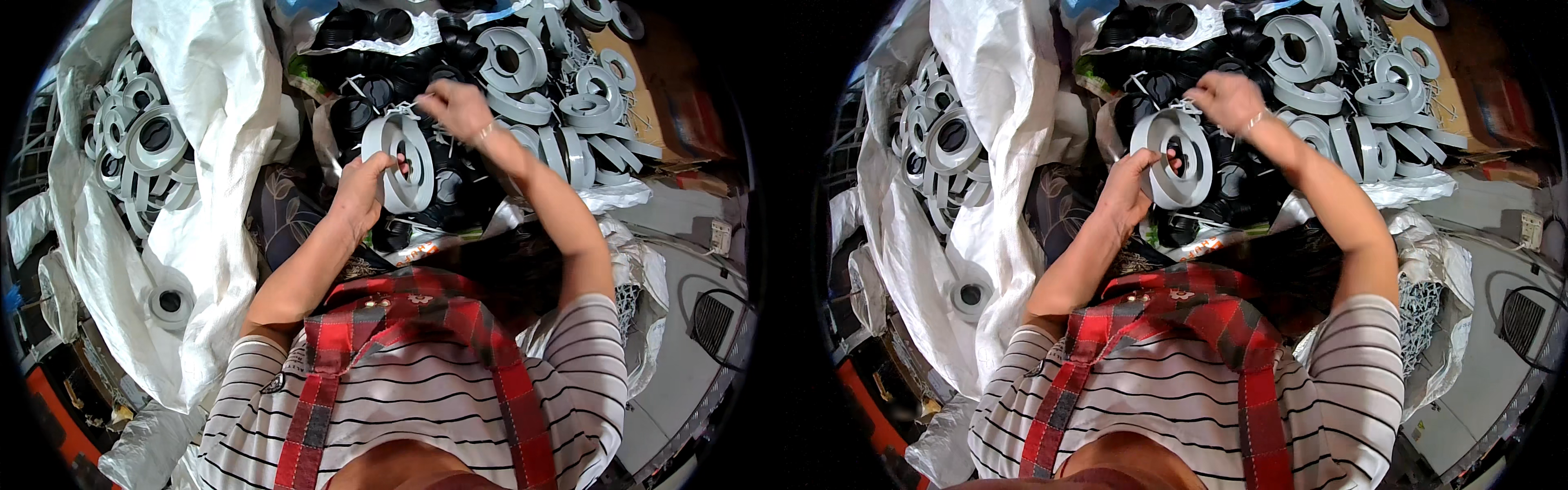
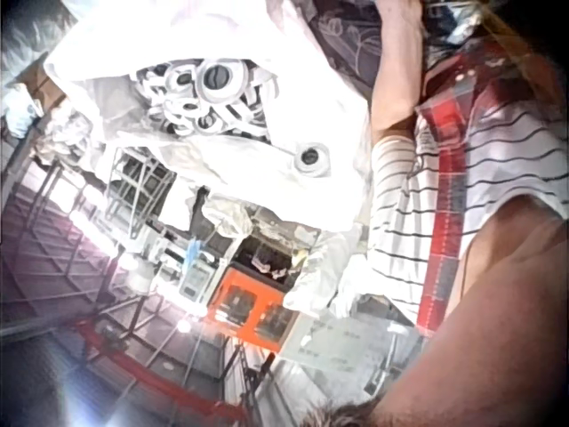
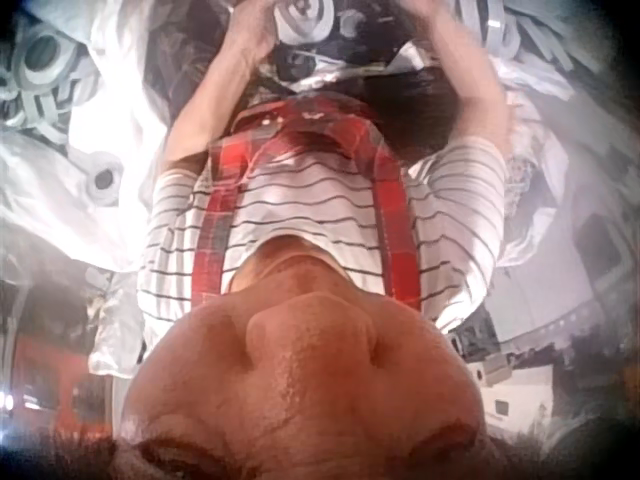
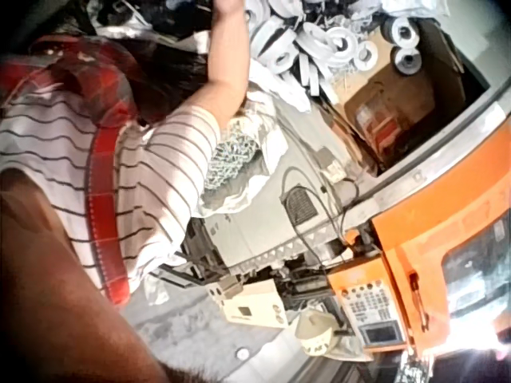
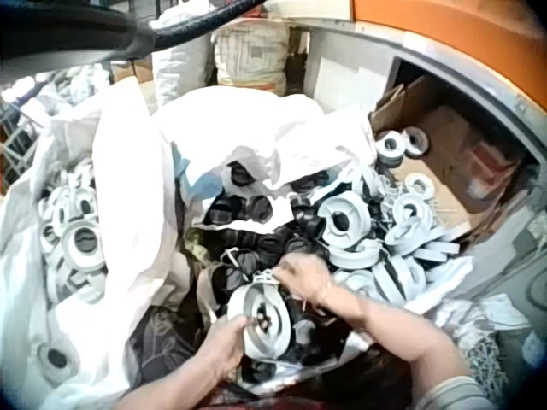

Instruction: The person sits on the floor surrounded by large bags of plastic components. They repeatedly pick up a white circular ring and a black circular cap, press them together to assemble them, and place the finished unit into a pile. The process is continuous and repetitive, focusing on manual assembly of these two-part components.

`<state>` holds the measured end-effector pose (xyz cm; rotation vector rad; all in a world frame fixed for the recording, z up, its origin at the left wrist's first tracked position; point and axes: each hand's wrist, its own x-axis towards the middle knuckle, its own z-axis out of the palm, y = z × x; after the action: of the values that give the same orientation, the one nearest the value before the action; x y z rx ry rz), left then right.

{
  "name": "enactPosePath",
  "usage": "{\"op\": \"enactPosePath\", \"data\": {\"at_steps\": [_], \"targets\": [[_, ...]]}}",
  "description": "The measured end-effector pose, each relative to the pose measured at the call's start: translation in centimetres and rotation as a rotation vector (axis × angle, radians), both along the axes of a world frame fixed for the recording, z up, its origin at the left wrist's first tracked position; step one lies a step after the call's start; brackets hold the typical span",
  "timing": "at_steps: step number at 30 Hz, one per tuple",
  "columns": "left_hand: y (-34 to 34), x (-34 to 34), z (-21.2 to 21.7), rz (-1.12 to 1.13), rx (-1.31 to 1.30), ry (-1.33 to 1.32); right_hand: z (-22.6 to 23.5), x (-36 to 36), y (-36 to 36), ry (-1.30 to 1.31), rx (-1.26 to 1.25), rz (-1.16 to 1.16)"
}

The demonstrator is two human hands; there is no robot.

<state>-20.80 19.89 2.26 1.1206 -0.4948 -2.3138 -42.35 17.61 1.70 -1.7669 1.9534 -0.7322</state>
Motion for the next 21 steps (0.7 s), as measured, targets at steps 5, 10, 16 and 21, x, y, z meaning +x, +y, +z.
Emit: {"op": "enactPosePath", "data": {"at_steps": [5, 10, 16, 21], "targets": [[-1.0, -0.2, 0.2, 0.085, -0.106, -0.104, -13.3, -9.2, -4.2, 0.627, 0.275, -0.116], [-0.5, 0.3, -1.0, 0.191, -0.243, -0.077, -6.3, -3.2, -2.1, 0.278, -0.123, 0.064], [0.2, -1.1, 0.9, 0.128, -0.179, 0.245, 4.2, 1.3, 5.7, -0.251, 0.006, 0.261], [1.4, -0.3, 2.4, -0.007, -0.415, 0.168, 6.9, 2.6, 6.9, 0.015, -0.076, 0.212]]}}
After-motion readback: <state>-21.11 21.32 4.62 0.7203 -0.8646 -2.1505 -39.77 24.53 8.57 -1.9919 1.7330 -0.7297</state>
